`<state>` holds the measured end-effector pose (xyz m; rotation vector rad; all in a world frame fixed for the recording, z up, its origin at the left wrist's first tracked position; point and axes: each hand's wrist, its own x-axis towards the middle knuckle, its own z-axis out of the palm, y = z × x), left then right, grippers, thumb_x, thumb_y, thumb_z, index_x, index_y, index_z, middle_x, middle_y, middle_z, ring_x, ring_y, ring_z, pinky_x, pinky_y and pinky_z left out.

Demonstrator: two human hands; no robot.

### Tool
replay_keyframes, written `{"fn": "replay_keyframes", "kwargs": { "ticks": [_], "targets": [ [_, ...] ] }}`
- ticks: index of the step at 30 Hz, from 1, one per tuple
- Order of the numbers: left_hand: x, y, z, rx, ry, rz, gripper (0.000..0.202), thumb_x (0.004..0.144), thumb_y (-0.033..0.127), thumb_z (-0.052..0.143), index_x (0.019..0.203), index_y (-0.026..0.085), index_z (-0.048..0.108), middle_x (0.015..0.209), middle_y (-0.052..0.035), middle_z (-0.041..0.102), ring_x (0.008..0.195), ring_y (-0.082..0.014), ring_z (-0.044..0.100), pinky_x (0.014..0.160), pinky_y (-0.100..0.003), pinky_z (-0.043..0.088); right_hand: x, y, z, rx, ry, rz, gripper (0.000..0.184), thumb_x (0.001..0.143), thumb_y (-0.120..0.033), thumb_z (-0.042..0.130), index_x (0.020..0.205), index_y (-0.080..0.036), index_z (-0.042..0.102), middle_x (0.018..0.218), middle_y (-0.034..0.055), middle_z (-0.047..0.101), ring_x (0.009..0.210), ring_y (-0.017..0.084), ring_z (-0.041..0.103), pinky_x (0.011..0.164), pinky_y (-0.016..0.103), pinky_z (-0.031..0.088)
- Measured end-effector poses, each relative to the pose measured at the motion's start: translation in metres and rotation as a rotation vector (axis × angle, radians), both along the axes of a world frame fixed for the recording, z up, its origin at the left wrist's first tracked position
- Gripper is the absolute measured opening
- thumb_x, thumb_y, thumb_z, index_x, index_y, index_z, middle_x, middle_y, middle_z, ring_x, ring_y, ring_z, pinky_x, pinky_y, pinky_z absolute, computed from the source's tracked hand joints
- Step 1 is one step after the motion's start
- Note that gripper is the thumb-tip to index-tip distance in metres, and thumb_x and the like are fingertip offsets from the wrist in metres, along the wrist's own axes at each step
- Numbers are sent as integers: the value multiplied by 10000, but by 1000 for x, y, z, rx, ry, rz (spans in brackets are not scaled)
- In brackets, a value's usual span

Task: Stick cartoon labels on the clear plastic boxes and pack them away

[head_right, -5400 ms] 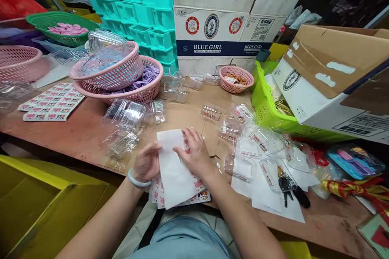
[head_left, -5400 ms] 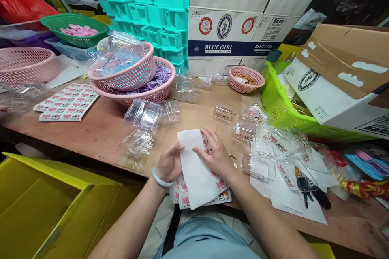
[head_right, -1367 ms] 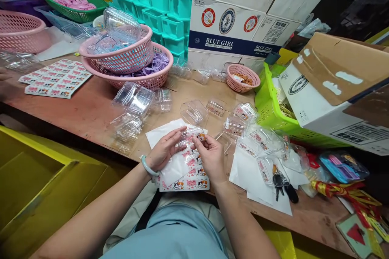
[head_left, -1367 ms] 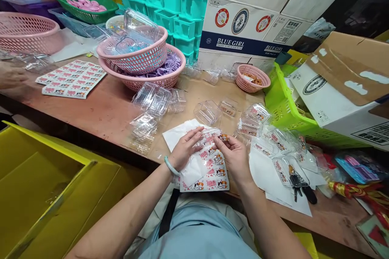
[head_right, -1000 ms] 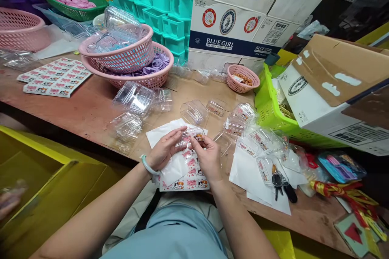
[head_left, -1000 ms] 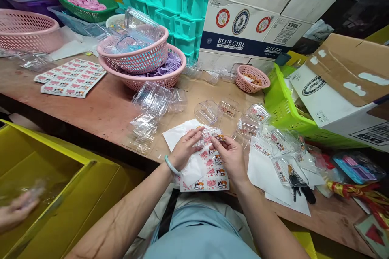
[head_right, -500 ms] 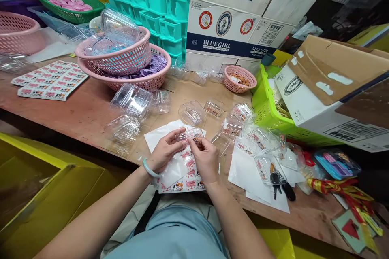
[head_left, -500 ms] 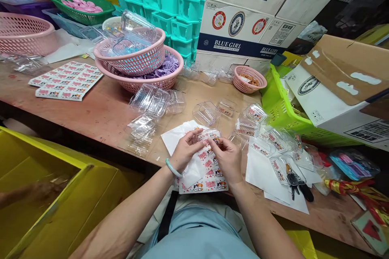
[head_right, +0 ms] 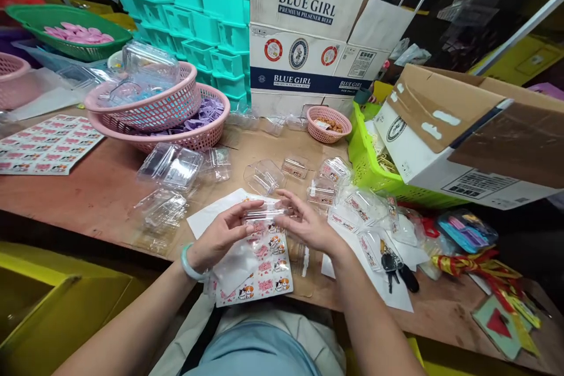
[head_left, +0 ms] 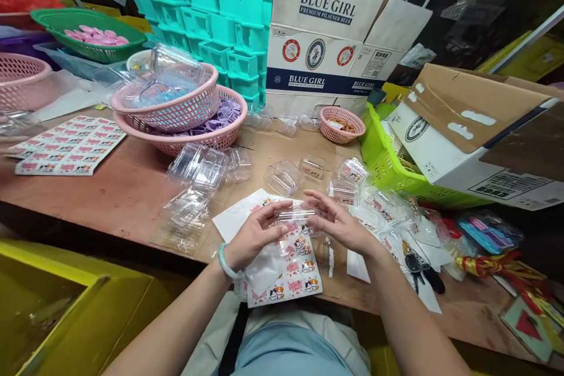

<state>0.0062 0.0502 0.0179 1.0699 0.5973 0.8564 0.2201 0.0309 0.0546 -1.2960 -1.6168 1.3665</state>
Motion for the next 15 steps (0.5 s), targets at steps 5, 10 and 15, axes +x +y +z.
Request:
{"fn": "replay_keyframes", "kwargs": {
  "ticks": [5,10,15],
  "targets": [
    [6,33,4,328,295,311,439,808,360,666,1211,216,568,1261,-97,564,1178,-238,527,962,-383,456,31,60,37,266,-445,-45,646,772,-419,694,1354,-262,464,1267,102,554,1163,258,544,991,425,447],
    [6,38,-9,742,871,422,169,859,353,570,889,198,633,991,-94,623,1006,-248,562,915,-401,434,49,168,25,360,-1114,-505,745,813,-380,635,1433,-110,322,1372,260,420,1264,388,447,1077,607,205],
    [-18,29,-24,622,1364,406,670,741,506,670,1298,166,518,1292,-190,533,1219,-403,425,992,-552,322,57,219,-5,66,-1447,-471,579,830,-328,619,1327,-68,474,1337,302,459,1285,437,391,1041,683,-5]
  ]
}}
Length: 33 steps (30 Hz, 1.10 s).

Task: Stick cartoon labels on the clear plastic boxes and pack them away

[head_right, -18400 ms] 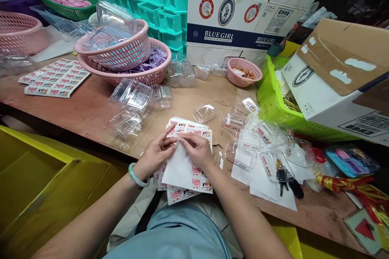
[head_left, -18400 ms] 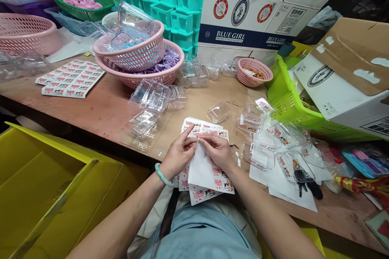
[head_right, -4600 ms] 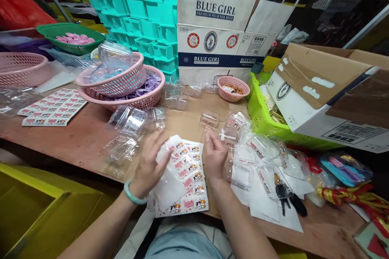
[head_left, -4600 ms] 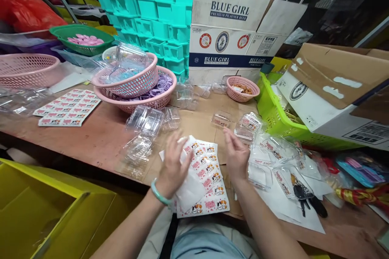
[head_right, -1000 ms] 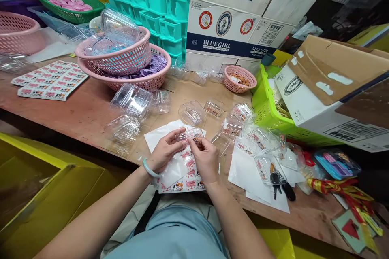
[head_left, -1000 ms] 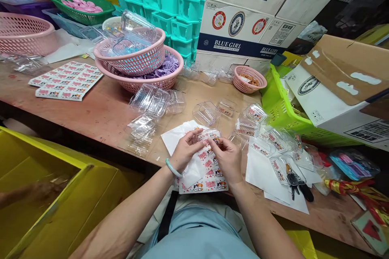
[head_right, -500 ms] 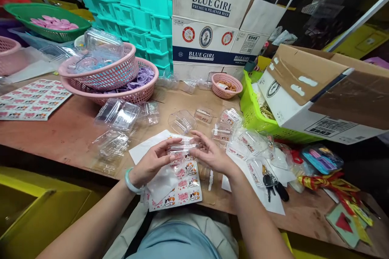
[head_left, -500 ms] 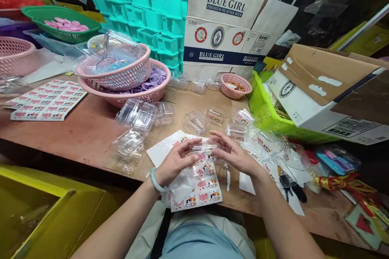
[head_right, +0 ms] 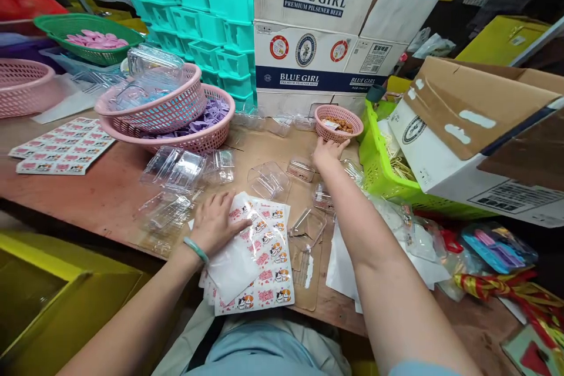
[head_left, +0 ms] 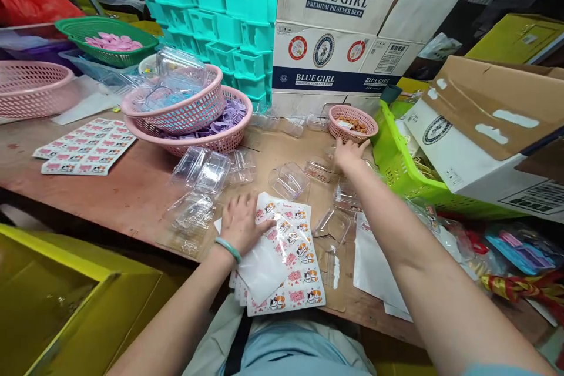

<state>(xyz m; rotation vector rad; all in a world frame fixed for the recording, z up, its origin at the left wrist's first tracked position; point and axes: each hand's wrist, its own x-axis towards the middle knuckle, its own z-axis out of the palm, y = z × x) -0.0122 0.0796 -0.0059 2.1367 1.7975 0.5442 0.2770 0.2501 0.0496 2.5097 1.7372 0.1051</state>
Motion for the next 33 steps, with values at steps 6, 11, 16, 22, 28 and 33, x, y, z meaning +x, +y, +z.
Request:
{"fn": "replay_keyframes", "kwargs": {
  "ticks": [6,11,16,22,28,33],
  "targets": [
    [-30,10,5,-111,-259,33,754,745,291,656,1431,161,371,1083,-121,612,1055,-292,551,913,-424,409,-44,-74,12,452,185,450,464,845,-265,593,1283,-139,507,1295,184,532,1251,346,423,1070,603,225],
    [-36,11,18,-374,-862,-8,458,667,380,735,1037,149,594,771,-9,599,693,-158,568,644,-272,439,-125,-184,-20,369,720,970,428,851,-422,624,1212,-203,555,1235,119,586,1168,250,529,1002,409,443],
    [-37,-5,18,-622,-1058,-12,387,709,485,718,860,166,559,669,29,576,557,-101,511,514,-207,359,-148,-213,-56,369,706,823,502,769,-424,728,1194,-197,586,1242,136,598,1168,279,538,1003,451,443],
    [-36,-19,22,-832,-1250,-116,995,653,310,814,1476,213,262,864,-39,692,740,-168,639,641,-251,448,-142,-213,-61,442,558,833,276,887,-376,606,1088,-191,648,1076,111,708,1015,256,642,977,456,451],
    [-31,-17,24,-797,-1229,-86,1059,649,314,812,1508,165,211,761,-18,681,552,-103,559,544,-219,405,-143,-224,-66,514,427,884,258,948,-274,494,1129,-145,624,1067,127,722,942,224,692,976,403,476],
    [-26,-16,31,-738,-1190,-38,1008,647,301,796,1488,129,268,784,-26,682,581,-109,559,550,-227,418,-139,-224,-64,484,474,921,240,935,-333,526,1069,-168,639,1037,118,730,948,229,694,975,417,484]
  ]
}}
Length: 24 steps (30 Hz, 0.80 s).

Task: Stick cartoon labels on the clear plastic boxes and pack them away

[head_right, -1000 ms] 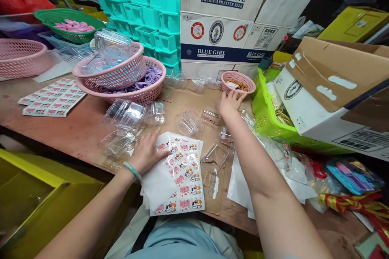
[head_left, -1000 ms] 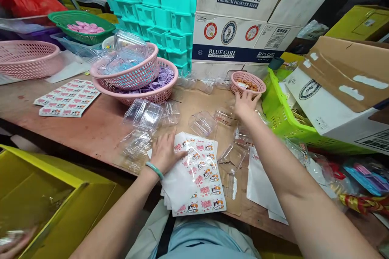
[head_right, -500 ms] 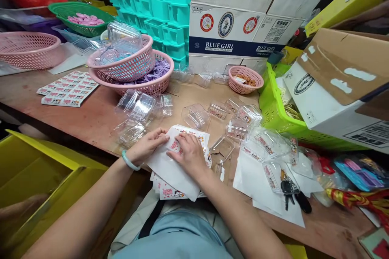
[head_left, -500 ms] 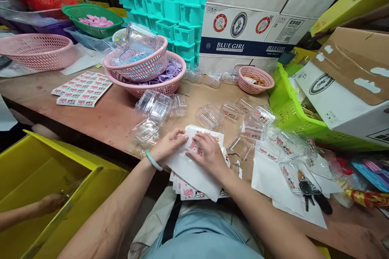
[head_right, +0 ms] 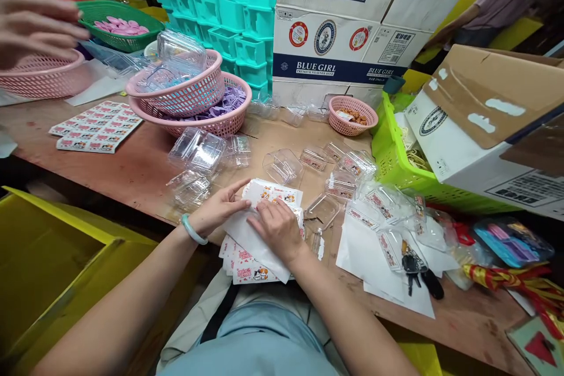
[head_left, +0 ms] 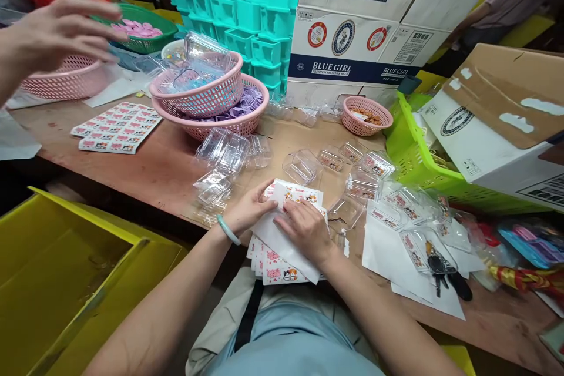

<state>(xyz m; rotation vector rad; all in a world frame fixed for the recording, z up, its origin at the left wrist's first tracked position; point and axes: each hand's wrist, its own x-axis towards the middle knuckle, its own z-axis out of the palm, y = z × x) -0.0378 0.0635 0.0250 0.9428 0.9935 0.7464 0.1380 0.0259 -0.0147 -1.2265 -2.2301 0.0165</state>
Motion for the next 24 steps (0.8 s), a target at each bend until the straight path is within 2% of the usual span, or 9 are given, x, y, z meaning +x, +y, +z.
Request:
{"fn": "replay_keyframes", "kwargs": {
  "ticks": [5,9,11,13,14,16,18,21,24],
  "targets": [
    [1,-1,0,21,4,-69,964,665,279,771,1483,125,285,600,54,585,484,-73,455,480,-197,350,-3,-1,3,-99,127,-39,236,949,-256,458,967,-190,684,975,104,745,880,213,703,922,393,507],
    [-6,3,-14,138,142,-71,809,706,254,696,1442,149,377,597,51,554,470,-86,445,461,-202,341,1,4,8,-325,563,-184,263,923,-356,504,865,-195,705,838,71,741,770,187,688,777,337,549],
    [-9,4,-20,272,363,-17,707,720,202,646,1400,167,456,690,-2,617,572,-143,537,553,-262,436,9,11,13,-382,906,-296,278,894,-407,540,857,-182,699,850,65,738,780,181,689,771,337,559],
    [-8,2,-20,479,615,108,651,724,154,614,1367,173,509,888,-78,668,822,-239,611,777,-376,486,21,18,20,-314,1164,-394,285,872,-425,566,858,-167,685,877,73,735,806,193,695,790,366,564],
    [-5,-2,-18,596,704,194,627,733,149,608,1354,168,525,1020,-115,661,986,-285,591,908,-432,446,27,19,24,-241,1207,-444,276,868,-420,573,861,-165,679,877,75,733,808,201,697,797,383,563],
    [8,-13,-9,782,729,340,544,770,193,618,1310,159,562,1244,-152,581,1230,-323,464,1081,-478,302,35,18,33,-89,1072,-491,230,868,-384,584,881,-177,681,886,78,730,820,216,695,819,405,553],
    [26,-24,0,808,544,343,428,814,285,626,1228,177,613,1344,-140,523,1306,-301,404,1127,-450,251,35,12,40,12,751,-420,166,872,-321,585,915,-206,697,913,79,734,862,231,691,869,420,530],
    [52,-31,4,506,90,205,330,865,395,581,1117,195,655,1268,-118,593,1207,-261,513,1051,-407,365,25,-1,43,30,357,-196,185,867,-253,588,1017,-245,695,1050,80,724,995,247,670,974,440,476],
    [61,-20,-1,204,-148,237,305,834,414,616,1007,169,671,1133,-107,654,1062,-239,583,937,-369,440,18,-5,39,-40,384,-139,386,826,-296,661,1205,-236,611,1269,100,626,1205,265,560,1065,468,405]
  ]
}}
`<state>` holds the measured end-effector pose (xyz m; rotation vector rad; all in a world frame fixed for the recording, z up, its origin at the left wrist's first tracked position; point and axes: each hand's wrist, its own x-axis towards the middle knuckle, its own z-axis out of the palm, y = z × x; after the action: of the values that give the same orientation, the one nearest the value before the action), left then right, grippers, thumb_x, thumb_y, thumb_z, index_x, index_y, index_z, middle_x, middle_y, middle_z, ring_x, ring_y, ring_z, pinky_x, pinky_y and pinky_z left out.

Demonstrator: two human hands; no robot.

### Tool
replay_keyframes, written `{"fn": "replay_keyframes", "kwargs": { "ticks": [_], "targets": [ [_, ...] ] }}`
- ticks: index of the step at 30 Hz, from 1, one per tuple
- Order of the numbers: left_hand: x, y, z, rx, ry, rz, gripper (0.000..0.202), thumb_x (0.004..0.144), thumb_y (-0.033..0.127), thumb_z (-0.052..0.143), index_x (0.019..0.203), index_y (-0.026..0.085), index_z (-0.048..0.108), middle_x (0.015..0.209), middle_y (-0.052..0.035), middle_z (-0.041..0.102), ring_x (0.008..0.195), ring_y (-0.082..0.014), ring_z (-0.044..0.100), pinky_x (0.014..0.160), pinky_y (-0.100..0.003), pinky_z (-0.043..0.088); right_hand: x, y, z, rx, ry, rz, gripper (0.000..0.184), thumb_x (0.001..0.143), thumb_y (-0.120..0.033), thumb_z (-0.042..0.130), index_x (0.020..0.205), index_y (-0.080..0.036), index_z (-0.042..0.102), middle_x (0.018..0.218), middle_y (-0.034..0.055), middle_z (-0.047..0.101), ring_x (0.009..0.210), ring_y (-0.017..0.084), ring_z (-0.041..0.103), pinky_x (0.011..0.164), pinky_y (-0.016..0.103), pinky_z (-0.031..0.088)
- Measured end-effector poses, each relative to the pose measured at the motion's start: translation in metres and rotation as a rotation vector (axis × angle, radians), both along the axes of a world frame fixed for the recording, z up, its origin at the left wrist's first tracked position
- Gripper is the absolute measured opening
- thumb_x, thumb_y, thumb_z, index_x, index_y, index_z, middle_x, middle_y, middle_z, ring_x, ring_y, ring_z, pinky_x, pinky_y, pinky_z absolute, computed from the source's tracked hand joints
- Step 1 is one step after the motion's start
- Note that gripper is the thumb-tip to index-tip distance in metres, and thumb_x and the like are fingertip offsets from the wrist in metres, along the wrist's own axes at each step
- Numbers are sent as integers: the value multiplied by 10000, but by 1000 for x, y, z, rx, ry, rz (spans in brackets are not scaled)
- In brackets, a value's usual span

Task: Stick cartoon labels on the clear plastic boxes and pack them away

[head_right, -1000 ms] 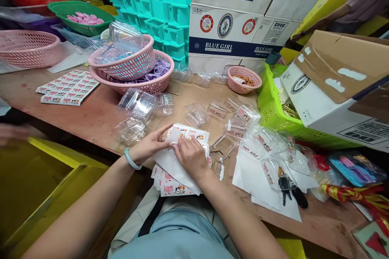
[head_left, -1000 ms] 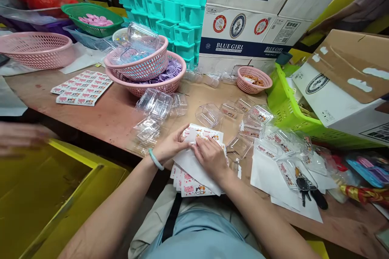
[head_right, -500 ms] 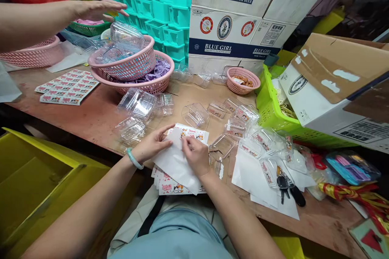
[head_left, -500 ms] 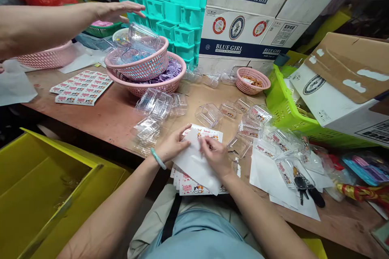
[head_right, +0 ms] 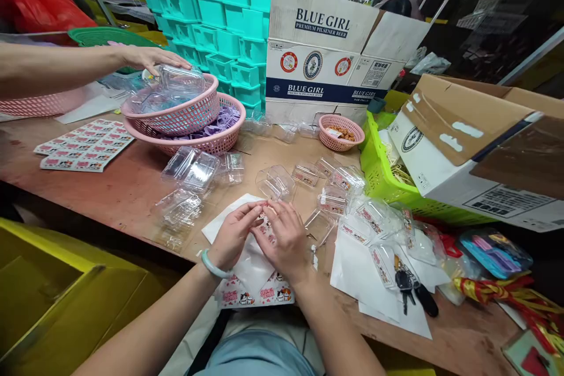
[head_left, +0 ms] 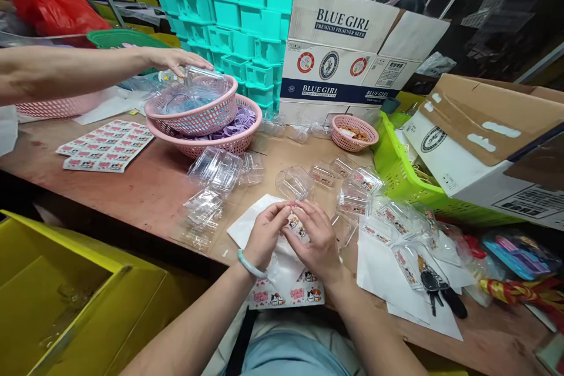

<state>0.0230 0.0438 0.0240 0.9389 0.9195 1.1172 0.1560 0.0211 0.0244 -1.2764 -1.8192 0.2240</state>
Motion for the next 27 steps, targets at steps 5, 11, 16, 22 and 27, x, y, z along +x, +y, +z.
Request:
{"fn": "replay_keyframes", "kwargs": {
  "ticks": [5,11,16,22,27],
  "targets": [
    [-1,24,-2,105,101,-186,272,812,406,634,891,150,675,1095,-115,661,1001,-229,605,916,-366,458,27,23,-6,-442,608,11,357,784,-429,692,1046,-189,657,1063,98,690,1016,242,643,900,415,519],
    [28,62,-15,656,968,96,867,673,314,785,1436,223,383,1521,-150,316,1426,-357,203,1140,-549,182,70,69,-7,-265,802,-184,345,743,-434,719,974,-187,652,1015,72,687,965,216,644,959,425,472],
    [31,102,-27,635,1100,51,844,658,235,758,1425,203,407,1425,-181,392,1367,-375,293,1110,-528,255,74,92,-5,-249,188,75,912,763,-285,715,1501,-338,182,1523,73,345,1405,241,317,1157,490,244],
    [-5,93,-9,145,340,-120,708,741,437,704,1340,216,397,1187,-108,582,1059,-239,586,927,-399,456,56,107,5,-290,36,373,1139,751,-231,739,1508,-351,-103,1489,101,351,1378,235,349,1146,486,258],
    [-39,65,-1,89,231,-151,603,675,388,786,1162,186,492,1140,-100,621,1061,-234,588,926,-364,459,38,112,22,-529,120,553,1253,652,-306,829,1513,-342,-80,1362,109,442,1156,203,524,1046,447,401]
  ]
}}
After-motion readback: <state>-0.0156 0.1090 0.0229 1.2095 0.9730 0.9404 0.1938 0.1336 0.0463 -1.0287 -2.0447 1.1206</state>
